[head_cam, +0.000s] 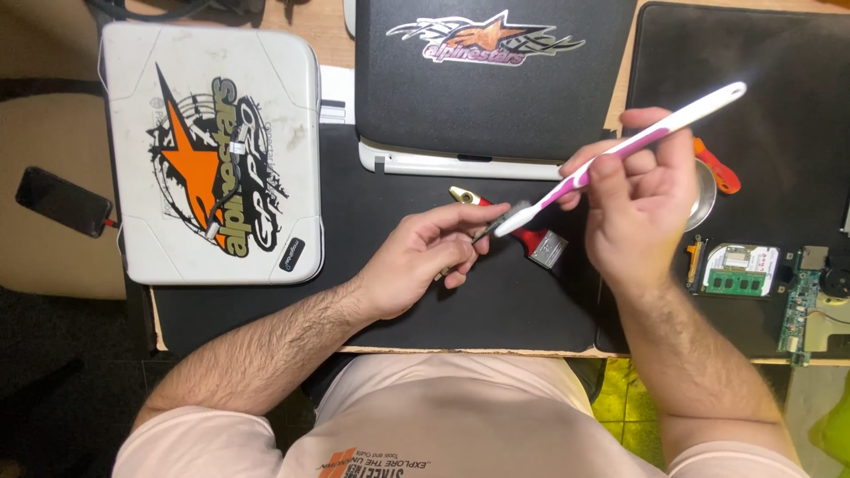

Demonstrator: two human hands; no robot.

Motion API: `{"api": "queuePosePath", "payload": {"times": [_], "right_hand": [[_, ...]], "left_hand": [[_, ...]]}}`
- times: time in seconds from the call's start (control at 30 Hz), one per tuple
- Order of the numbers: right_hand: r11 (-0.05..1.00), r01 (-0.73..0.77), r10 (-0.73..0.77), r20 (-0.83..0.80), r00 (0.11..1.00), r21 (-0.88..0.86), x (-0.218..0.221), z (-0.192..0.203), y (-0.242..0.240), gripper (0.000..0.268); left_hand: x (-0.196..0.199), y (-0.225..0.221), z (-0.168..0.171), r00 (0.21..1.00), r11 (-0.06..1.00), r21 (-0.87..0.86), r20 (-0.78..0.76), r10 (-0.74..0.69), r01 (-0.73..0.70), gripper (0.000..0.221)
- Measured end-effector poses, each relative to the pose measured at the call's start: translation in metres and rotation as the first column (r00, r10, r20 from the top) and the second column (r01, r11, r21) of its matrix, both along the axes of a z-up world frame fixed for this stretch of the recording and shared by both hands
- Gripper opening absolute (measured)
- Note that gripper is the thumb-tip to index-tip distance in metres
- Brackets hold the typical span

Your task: Cleaning a small motherboard component using a toothbrush and a paintbrush on a repair bench.

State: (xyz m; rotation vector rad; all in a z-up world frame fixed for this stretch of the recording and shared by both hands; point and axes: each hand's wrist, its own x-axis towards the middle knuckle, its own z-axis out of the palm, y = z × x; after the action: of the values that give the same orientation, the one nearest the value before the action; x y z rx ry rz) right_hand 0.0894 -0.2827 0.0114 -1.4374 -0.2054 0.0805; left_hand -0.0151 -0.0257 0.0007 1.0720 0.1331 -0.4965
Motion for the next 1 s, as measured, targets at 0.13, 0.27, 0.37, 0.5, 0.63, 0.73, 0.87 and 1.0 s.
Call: {"api": "queuePosePath", "payload": {"times": [0.13,0.27,0.37,0.5,0.63,0.73,0.87,1.0], "right_hand": [[0.997,-0.070,0.069,-0.036,0.997,-0.026,-0.017,0.004,0.013,0.034],[0.999,-0.031,0.031,-0.020,0.999,-0.027,-0.005,0.000,0.006,0.035],[0.999,-0.043,0.043,-0.019,0.999,0.011,-0.014,0.004,0.012,0.037],[0.999,-0.040,0.040,-0.010,0.999,-0.016,-0.001,0.002,0.007,0.033],[0.999,-0.047,0.047,-0.012,0.999,-0.010,-0.012,0.003,0.014,0.035],[0.995,-0.098,0.096,-0.074,0.993,-0.031,-0.013,0.004,0.013,0.036],[1.000,-0.023,0.023,-0.021,1.000,0.004,-0.013,0.003,0.014,0.035],[0.997,-0.046,0.045,-0.026,0.999,-0.059,-0.008,0.006,0.014,0.031]], "left_hand": [[0.000,0.000,0.005,0.998,0.999,0.034,0.060,-0.025,0.023,0.057],[0.000,0.001,0.003,0.998,0.999,0.050,0.059,-0.014,0.011,0.057],[0.001,0.000,0.003,0.999,1.000,0.028,0.052,-0.006,0.004,0.057],[0.001,0.000,-0.002,1.000,1.000,0.028,0.031,0.006,-0.007,0.057],[0.000,-0.001,-0.001,0.998,0.999,0.026,0.058,0.028,-0.030,0.057],[0.001,0.000,0.000,0.997,0.999,0.039,0.078,-0.023,0.020,0.053],[0.001,0.002,0.001,0.997,0.998,0.057,0.077,-0.008,0.004,0.054],[0.000,0.001,-0.004,0.997,0.998,0.068,0.079,-0.006,0.001,0.053]]}}
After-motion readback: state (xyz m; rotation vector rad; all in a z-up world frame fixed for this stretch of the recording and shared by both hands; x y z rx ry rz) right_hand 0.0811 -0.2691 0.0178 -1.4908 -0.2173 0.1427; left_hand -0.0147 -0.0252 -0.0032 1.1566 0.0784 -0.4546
